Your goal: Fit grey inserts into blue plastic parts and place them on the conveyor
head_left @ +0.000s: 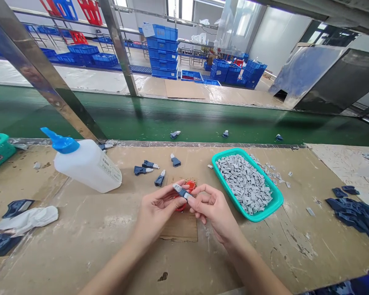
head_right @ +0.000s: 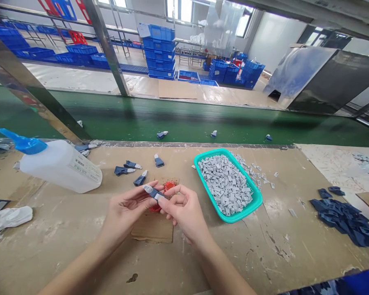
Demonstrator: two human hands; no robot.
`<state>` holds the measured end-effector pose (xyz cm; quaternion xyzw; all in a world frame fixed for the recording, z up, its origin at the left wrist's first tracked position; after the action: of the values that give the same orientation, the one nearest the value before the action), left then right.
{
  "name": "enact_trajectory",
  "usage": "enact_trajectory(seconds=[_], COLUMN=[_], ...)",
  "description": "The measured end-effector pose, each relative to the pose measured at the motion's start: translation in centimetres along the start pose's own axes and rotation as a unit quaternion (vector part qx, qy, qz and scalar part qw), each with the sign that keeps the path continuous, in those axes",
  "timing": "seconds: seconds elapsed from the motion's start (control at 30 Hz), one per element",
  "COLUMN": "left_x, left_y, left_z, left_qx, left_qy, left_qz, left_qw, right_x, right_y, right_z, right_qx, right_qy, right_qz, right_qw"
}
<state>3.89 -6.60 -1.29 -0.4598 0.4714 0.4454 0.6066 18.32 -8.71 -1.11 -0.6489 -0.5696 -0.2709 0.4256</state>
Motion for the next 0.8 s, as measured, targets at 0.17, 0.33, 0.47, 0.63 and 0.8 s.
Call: enact_trajectory(seconds=[0.17, 0.33, 0.47, 0.63, 0.8], left_x=[-0.2, -0.3, -0.5, -0.8, -2.3], left_y=[-1.0, -1.7, -1.9, -0.7, 2.0], left_z=[-0.1, -0.4, -0.5, 0.1, 3.6], left_qx=[0.018, 0.028, -0.006, -0.019, -0.011], left_qy=[0.014, 0.023, 0.008, 0.004, -0.047], left_qz=[-0.045, -0.086, -0.133, -0.139, 0.065], left_qw=[0.999, 0.996, 0.991, 0.990, 0.997], right_x=[0.5, 1.0, 2.1, 4.7, 6.5], right_y=[-0.3, -0.8, 0.8, 8.0, 13.6], right_z=[-0.5, -1.5, -2.7, -3.2, -0.3], right_qx=[-0.033, -0.045, -0.104, -0.309, -0.296], right_qy=[0.065, 0.124, 0.169, 0.184, 0.150], right_qz=[-0.012, -0.034, -0.072, -0.307, -0.558], right_qw=[0.997, 0.991, 0.978, 0.881, 0.761])
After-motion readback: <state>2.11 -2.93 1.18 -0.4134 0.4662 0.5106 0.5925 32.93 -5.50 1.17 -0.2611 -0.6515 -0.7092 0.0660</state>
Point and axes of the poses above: each hand's wrist, its own z-axis towards the middle knuckle, its own y-axis out of the back of the hand, x = y × z, the point moved 4 cm from there along z, towards the middle knuckle, and after that the axes turned 12 degrees about -y, right-handed, at the moved point
